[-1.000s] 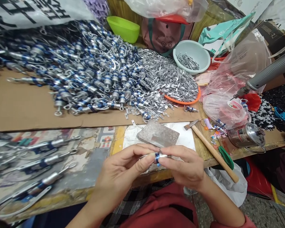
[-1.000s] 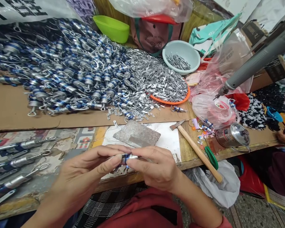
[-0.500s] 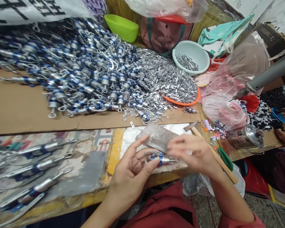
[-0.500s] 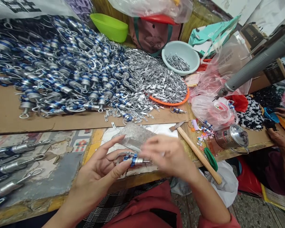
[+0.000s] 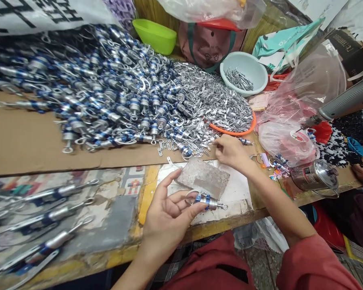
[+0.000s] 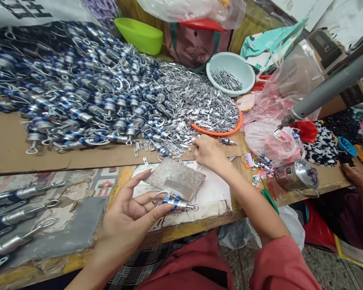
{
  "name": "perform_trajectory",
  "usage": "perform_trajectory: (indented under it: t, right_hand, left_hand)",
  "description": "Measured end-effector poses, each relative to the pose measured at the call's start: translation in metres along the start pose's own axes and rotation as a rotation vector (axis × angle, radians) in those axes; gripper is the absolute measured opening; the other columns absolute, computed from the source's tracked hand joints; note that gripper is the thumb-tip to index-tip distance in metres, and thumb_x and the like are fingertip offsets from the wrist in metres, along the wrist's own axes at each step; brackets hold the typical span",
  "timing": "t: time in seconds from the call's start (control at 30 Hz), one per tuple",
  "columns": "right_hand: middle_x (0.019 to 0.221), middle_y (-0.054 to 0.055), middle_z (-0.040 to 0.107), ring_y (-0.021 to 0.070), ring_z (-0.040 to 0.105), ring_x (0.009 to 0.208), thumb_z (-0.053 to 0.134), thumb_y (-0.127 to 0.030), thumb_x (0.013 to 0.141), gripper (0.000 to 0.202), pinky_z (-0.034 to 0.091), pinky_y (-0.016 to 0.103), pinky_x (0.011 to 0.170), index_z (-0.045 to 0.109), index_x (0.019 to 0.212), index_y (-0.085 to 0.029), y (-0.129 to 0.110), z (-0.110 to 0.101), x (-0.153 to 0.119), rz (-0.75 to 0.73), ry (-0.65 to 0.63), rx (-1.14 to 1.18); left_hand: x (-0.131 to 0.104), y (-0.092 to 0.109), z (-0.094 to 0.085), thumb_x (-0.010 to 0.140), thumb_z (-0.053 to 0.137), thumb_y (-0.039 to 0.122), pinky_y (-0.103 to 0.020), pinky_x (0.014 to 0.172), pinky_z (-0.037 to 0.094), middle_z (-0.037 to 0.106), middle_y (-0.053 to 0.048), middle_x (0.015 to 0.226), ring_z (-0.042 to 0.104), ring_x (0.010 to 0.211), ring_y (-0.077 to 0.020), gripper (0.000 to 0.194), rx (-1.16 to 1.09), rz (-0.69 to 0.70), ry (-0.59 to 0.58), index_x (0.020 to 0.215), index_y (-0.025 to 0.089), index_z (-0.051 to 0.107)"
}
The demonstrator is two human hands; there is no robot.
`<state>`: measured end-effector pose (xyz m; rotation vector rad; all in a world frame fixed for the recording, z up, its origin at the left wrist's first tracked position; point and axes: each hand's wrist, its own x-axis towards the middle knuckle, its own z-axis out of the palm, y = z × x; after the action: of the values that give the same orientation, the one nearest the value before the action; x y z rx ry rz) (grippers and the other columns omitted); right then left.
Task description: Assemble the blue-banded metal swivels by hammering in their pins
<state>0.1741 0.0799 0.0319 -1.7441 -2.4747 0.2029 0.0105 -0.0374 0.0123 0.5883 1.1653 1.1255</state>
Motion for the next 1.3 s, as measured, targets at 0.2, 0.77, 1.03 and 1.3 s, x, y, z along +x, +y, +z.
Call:
perform_trajectory:
  t: [0.2,0.77,1.03,1.3]
  right_hand:
    - [0.079,0.003,0.072,0.0102,0.066,0.074,0.052,-0.013,0.086,0.017,0.052,0.022,0.071,0.068,0.082,-0.016,-0.019,-0.012,-0.056,-0.449,0.276,0.538]
    - [0.098,0.009,0.066,0.0173,0.058,0.094,0.034,-0.009,0.092,0.03,0.049,0.031,0.079,0.06,0.108,-0.015,-0.039,0.0,-0.109,-0.456,0.286,0.098]
    - [0.096,0.01,0.064,0.0235,0.062,0.088,0.049,-0.033,0.089,0.035,0.052,0.036,0.074,0.054,0.12,-0.018,0.055,0.003,-0.151,0.23,0.196,-0.152]
    - [0.107,0.008,0.063,0.0182,0.061,0.096,0.043,-0.018,0.091,0.037,0.051,0.028,0.077,0.044,0.128,-0.021,0.014,-0.016,-0.156,-0.046,0.235,0.115]
  left_hand:
    - [-0.002,-0.001,0.005,0.056,0.077,0.017,-0.024,0.063,0.056,0.067,0.005,0.064,0.065,0.06,-0.0119,0.082,-0.079,0.033,0.029,0.126,0.02,0.036]
    - [0.004,-0.009,0.002,0.053,0.081,0.017,-0.023,0.061,0.057,0.067,0.004,0.062,0.065,0.063,-0.0123,0.096,-0.075,0.105,0.045,0.134,0.017,0.03]
    - [0.005,-0.01,-0.001,0.051,0.083,0.018,-0.026,0.063,0.059,0.068,0.002,0.063,0.067,0.065,-0.015,0.101,-0.068,0.093,0.052,0.137,0.016,0.03]
    - [0.003,-0.008,0.001,0.051,0.082,0.017,-0.027,0.062,0.059,0.068,0.003,0.063,0.067,0.064,-0.0147,0.1,-0.083,0.083,0.054,0.136,0.017,0.03]
